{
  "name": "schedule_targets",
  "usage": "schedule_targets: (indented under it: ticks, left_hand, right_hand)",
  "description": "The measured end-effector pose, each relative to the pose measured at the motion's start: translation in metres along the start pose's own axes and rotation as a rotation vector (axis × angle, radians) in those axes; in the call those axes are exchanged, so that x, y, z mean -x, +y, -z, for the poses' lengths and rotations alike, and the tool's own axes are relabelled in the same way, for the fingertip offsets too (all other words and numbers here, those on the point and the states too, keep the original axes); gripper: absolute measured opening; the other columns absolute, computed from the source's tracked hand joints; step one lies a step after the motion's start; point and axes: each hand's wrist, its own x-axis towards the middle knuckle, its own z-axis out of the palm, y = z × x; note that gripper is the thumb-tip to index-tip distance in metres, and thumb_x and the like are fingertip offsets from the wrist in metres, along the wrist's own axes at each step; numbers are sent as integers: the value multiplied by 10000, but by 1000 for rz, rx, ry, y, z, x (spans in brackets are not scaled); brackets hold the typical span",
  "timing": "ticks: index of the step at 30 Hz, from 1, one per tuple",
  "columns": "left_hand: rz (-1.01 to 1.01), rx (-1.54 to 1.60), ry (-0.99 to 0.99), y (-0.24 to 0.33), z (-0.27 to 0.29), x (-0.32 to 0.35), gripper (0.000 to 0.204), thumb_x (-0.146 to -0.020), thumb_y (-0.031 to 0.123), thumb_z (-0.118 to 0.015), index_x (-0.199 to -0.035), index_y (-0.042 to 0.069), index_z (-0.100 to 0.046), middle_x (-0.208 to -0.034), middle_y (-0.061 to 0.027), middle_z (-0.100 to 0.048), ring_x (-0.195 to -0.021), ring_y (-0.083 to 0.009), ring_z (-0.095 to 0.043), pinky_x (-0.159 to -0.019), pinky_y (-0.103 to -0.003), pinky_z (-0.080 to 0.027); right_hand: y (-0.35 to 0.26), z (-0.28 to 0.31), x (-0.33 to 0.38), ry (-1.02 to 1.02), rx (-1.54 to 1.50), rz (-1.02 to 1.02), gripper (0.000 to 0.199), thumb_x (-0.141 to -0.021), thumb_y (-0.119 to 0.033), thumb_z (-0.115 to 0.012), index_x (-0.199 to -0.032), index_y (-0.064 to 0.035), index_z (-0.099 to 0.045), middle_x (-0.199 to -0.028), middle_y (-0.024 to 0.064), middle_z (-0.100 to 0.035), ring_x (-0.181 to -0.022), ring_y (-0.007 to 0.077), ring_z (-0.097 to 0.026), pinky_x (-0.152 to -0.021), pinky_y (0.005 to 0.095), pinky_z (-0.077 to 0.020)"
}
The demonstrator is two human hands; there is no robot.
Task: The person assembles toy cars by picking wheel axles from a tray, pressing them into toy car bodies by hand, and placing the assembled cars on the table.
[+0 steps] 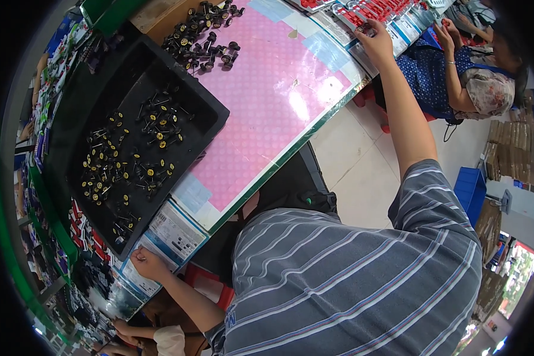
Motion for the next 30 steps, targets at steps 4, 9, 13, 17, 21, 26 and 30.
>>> schedule_targets:
  ticks: [4, 9, 13, 17, 21, 26, 30]
  left_hand:
    - [7, -11, -23, 1, 0, 0, 151, -900, 169, -633, -891, 19, -621, -753, -19, -578, -676, -112, -511, -640, -261, -446]
    - [9, 27, 6, -2, 2, 4, 136, -896, 158, -627, -915, 25, -649, -764, -20, -587, -665, -120, -509, -639, -260, -444]
    - [62, 218, -62, 54, -1, 32, 110, -916, 78, -609, -989, 6, -652, -844, -33, -629, -786, -121, -584, -739, -249, -478]
    - [139, 701, -358, 126, -13, 83, 125, -979, 114, -622, -1046, 11, -643, -969, -48, -653, -876, -119, -601, -809, -252, -489]
    - [243, 1330, -947, 214, -22, 107, 431, -1022, 317, -575, -1304, -1, -502, -1012, -62, -630, -762, -99, -525, -700, -234, -430]
    - [401, 1681, -1085, 249, -15, 115, 682, -950, 418, -656, -1416, 2, -383, -1183, -129, -610, -1000, -209, -642, -797, -329, -525]
    - [471, 1676, -988, 223, -8, 105, 562, -932, 374, -654, -1311, -4, -481, -1088, -127, -640, -820, -192, -646, -663, -305, -531]
  right_hand:
    - [1, 1, -2, -18, 14, 24, 707, -744, -373, -840, -1292, 12, -611, -1195, 191, -687, -1087, 295, -672, -932, 355, -519]
    - [-27, 8, 10, -47, 71, -77, 674, -736, -418, -835, -1216, 24, -666, -1120, 197, -713, -1044, 284, -690, -908, 353, -521]
    - [-39, 28, 45, -65, -125, -136, 707, -729, -419, -848, -1231, 46, -664, -1129, 181, -706, -986, 250, -676, -890, 338, -512]
    - [-174, 66, 134, -251, -673, -263, 557, -807, -100, -816, -1286, 76, -593, -1053, 121, -676, -906, 147, -639, -795, 260, -517]
    - [-249, 66, 216, -668, -813, 52, 590, -749, -71, -844, -1272, 48, -598, -1198, 91, -620, -1128, 178, -572, -1019, 328, -431]
    - [-313, 43, 258, -992, -631, 550, 725, -685, -193, -901, -1297, 10, -571, -1208, 175, -601, -1034, 310, -613, -915, 369, -493]
    - [-339, 30, 237, -1036, -653, 694, 761, -691, -302, -905, -1305, -4, -569, -1207, 168, -593, -1032, 306, -634, -881, 387, -519]
